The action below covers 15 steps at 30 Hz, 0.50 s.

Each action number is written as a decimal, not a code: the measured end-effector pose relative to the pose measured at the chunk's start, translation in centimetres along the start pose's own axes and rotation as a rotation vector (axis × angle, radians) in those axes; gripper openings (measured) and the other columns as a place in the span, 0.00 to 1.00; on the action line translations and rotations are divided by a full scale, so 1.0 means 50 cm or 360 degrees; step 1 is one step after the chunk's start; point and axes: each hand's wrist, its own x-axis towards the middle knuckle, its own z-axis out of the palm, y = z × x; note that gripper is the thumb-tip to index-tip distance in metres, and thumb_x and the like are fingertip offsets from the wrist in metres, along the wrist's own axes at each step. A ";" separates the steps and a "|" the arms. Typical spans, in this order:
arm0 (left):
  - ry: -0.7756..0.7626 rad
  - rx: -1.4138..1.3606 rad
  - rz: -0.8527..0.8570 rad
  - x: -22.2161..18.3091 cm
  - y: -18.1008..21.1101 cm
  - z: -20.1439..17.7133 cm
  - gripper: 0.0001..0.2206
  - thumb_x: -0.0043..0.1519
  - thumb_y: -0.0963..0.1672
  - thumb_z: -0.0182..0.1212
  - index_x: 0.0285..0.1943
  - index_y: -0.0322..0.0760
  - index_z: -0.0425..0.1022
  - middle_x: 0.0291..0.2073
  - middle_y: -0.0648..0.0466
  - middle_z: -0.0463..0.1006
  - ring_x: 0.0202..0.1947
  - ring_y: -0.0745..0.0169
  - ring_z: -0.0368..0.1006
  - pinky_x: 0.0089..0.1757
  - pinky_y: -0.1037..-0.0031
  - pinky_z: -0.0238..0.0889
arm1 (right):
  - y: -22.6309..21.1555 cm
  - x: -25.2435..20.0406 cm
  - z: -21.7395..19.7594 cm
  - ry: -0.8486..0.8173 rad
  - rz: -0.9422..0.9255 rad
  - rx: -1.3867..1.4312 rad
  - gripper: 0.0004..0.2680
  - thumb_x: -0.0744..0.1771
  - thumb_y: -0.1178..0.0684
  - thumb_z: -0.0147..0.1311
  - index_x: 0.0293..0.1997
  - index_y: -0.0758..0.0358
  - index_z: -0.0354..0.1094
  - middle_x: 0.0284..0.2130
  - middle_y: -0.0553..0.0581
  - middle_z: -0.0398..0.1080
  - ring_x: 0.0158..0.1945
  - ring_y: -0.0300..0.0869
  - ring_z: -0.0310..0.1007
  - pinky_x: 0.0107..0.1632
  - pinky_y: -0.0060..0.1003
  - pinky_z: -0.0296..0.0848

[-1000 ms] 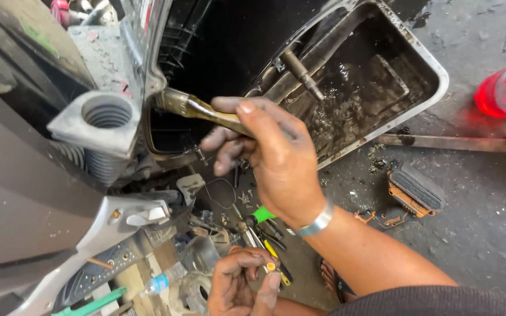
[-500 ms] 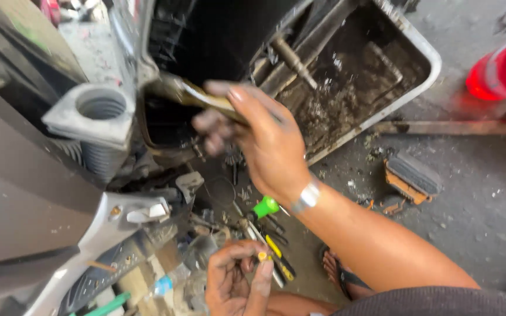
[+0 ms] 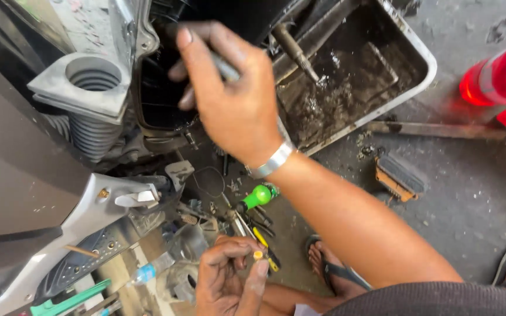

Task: Scrubbing the interior of a motorcycle engine casing with a brush to remove oil and dirt.

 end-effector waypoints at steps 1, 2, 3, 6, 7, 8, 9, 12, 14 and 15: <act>-0.0010 0.0007 -0.0015 -0.002 -0.001 -0.010 0.07 0.57 0.40 0.59 0.41 0.35 0.67 0.32 0.47 0.76 0.31 0.64 0.65 0.33 0.75 0.56 | -0.001 -0.002 -0.015 0.0012 0.0014 -0.0002 0.08 0.66 0.49 0.43 0.37 0.61 0.65 0.21 0.53 0.71 0.16 0.33 0.69 0.21 0.22 0.67; -0.0041 -0.0060 0.0136 0.004 -0.009 -0.008 0.07 0.57 0.39 0.58 0.42 0.33 0.66 0.32 0.47 0.74 0.32 0.62 0.67 0.35 0.75 0.58 | -0.006 0.006 -0.025 0.0006 -0.0010 -0.0080 0.08 0.66 0.51 0.43 0.36 0.62 0.67 0.20 0.53 0.70 0.15 0.34 0.69 0.19 0.23 0.65; -0.0071 -0.0123 0.0289 0.009 -0.016 -0.008 0.07 0.58 0.38 0.56 0.42 0.32 0.65 0.31 0.47 0.72 0.34 0.60 0.69 0.37 0.76 0.61 | -0.013 0.016 -0.034 0.0002 -0.0037 -0.0157 0.08 0.66 0.53 0.43 0.34 0.63 0.69 0.19 0.53 0.70 0.14 0.35 0.69 0.18 0.23 0.63; 0.0101 -0.0104 0.0479 0.007 -0.019 0.009 0.08 0.55 0.39 0.60 0.38 0.33 0.64 0.29 0.45 0.77 0.27 0.68 0.62 0.30 0.83 0.53 | 0.015 0.014 -0.002 -0.0086 -0.0091 0.0132 0.07 0.67 0.53 0.44 0.36 0.65 0.66 0.23 0.57 0.71 0.16 0.37 0.70 0.20 0.24 0.68; 0.0085 -0.0085 0.0435 -0.002 -0.008 0.000 0.08 0.55 0.39 0.60 0.38 0.33 0.64 0.29 0.45 0.77 0.27 0.68 0.62 0.30 0.83 0.53 | 0.015 0.015 -0.014 -0.0062 -0.0047 0.0132 0.07 0.67 0.53 0.44 0.36 0.65 0.66 0.23 0.57 0.71 0.16 0.37 0.70 0.20 0.24 0.68; 0.0027 -0.0109 0.0312 0.000 -0.004 -0.002 0.07 0.55 0.38 0.58 0.39 0.32 0.65 0.31 0.45 0.76 0.30 0.65 0.63 0.32 0.80 0.53 | 0.009 0.029 -0.020 -0.0092 -0.0078 -0.0085 0.07 0.66 0.53 0.45 0.35 0.63 0.68 0.21 0.54 0.71 0.15 0.35 0.70 0.18 0.23 0.68; -0.0031 -0.0134 0.0190 0.001 0.004 -0.007 0.06 0.56 0.37 0.56 0.40 0.32 0.65 0.32 0.45 0.76 0.33 0.62 0.65 0.34 0.78 0.53 | 0.000 0.042 -0.024 -0.0120 -0.0109 -0.0302 0.07 0.65 0.52 0.46 0.34 0.61 0.70 0.20 0.51 0.72 0.14 0.33 0.70 0.15 0.22 0.68; -0.0033 -0.0019 0.0347 -0.008 -0.029 -0.018 0.09 0.55 0.39 0.59 0.41 0.34 0.66 0.32 0.48 0.78 0.32 0.66 0.69 0.30 0.82 0.53 | -0.020 0.034 -0.024 -0.0125 -0.0031 0.0050 0.08 0.66 0.52 0.46 0.36 0.66 0.67 0.20 0.59 0.72 0.14 0.39 0.71 0.15 0.25 0.65; -0.0084 -0.0026 0.0229 -0.002 -0.011 -0.017 0.08 0.56 0.39 0.58 0.42 0.34 0.66 0.33 0.48 0.78 0.32 0.65 0.67 0.31 0.79 0.54 | -0.002 0.056 -0.033 -0.0142 -0.0127 -0.0183 0.06 0.65 0.53 0.46 0.32 0.62 0.67 0.20 0.55 0.72 0.13 0.37 0.71 0.14 0.23 0.67; -0.0123 -0.0033 0.0112 -0.003 0.000 -0.020 0.07 0.57 0.38 0.57 0.42 0.34 0.66 0.34 0.47 0.77 0.32 0.64 0.65 0.33 0.77 0.55 | 0.007 0.062 -0.034 -0.0174 -0.0222 -0.0413 0.06 0.65 0.53 0.45 0.29 0.59 0.67 0.19 0.52 0.73 0.12 0.34 0.70 0.14 0.22 0.68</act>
